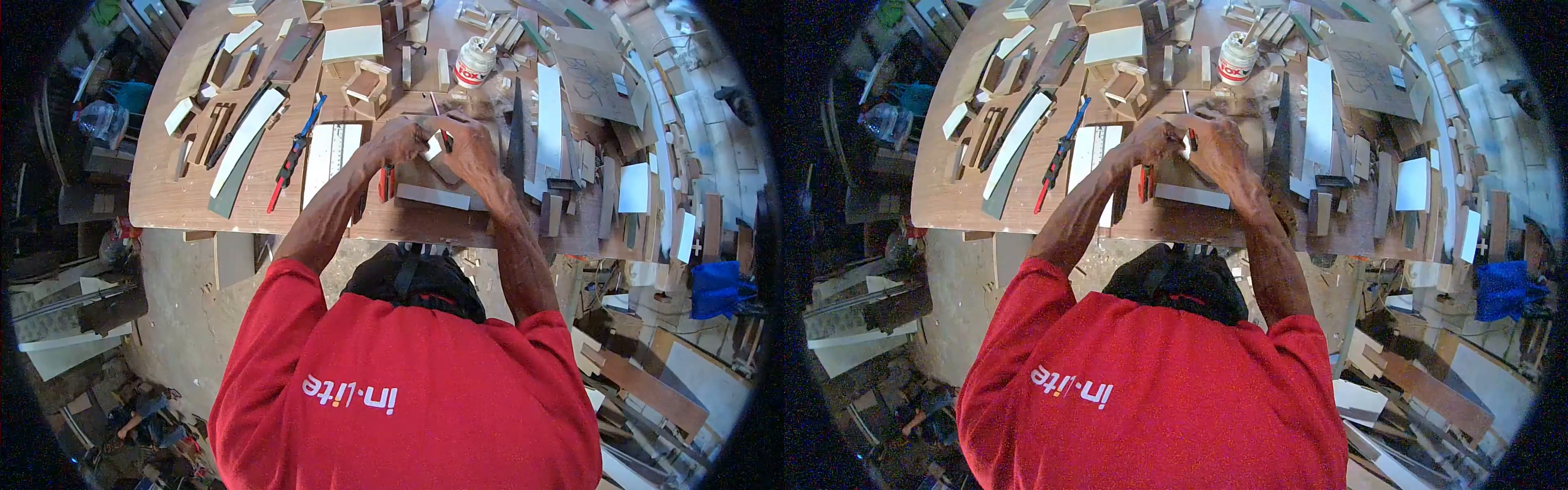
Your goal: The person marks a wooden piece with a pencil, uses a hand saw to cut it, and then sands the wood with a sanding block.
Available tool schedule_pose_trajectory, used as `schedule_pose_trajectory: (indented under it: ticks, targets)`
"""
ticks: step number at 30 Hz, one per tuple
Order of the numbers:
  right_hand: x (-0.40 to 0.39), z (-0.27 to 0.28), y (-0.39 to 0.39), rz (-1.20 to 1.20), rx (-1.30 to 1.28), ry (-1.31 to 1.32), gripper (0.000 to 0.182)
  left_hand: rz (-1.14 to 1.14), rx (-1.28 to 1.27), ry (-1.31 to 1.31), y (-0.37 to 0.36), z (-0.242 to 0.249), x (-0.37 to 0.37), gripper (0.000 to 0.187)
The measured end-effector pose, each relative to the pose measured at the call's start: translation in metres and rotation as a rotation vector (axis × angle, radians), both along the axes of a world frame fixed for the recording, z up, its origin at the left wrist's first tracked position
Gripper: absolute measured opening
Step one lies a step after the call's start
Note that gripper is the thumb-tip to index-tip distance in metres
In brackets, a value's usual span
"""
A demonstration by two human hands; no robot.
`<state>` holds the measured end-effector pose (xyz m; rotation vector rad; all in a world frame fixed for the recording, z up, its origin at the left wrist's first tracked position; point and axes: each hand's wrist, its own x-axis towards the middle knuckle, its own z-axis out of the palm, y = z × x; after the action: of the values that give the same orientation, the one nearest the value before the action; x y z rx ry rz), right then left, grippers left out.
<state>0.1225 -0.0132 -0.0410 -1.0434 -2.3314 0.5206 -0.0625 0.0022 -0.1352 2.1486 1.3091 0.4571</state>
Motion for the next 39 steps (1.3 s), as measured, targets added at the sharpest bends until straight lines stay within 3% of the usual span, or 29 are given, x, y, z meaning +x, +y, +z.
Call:
schedule_pose_trajectory:
  ticks: [11, 17, 20, 23, 26, 31, 39]
  targets:
    - [-0.002, -0.004, 0.001, -0.009, -0.064, -0.045, 0.03, 0.019, 0.088, -0.102, -0.003, -0.01, -0.002, 0.013]
    - [-0.002, -0.009, 0.005, 0.019, -0.001, 0.0, 0.03, 0.044, -0.033, -0.038, -0.002, 0.0, -0.002, 0.013]
    - [-0.005, -0.009, 0.004, 0.016, 0.038, 0.031, 0.029, -0.012, 0.08, -0.116, 0.002, -0.013, -0.006, 0.012]
    - [-0.006, -0.017, 0.008, 0.012, 0.053, 0.052, 0.028, -0.07, 0.187, -0.078, 0.002, -0.004, -0.008, 0.011]
    - [-0.007, -0.018, 0.008, 0.002, 0.012, 0.031, 0.026, -0.062, 0.021, 0.088, -0.001, 0.006, -0.01, 0.011]
    - [-0.007, -0.014, 0.006, 0.009, -0.042, 0.061, 0.023, -0.08, 0.237, -0.108, 0.0, -0.01, -0.01, 0.015]
    - [-0.008, -0.016, 0.007, 0.028, -0.142, 0.095, 0.025, -0.034, 0.101, 0.054, -0.005, -0.004, -0.013, 0.012]
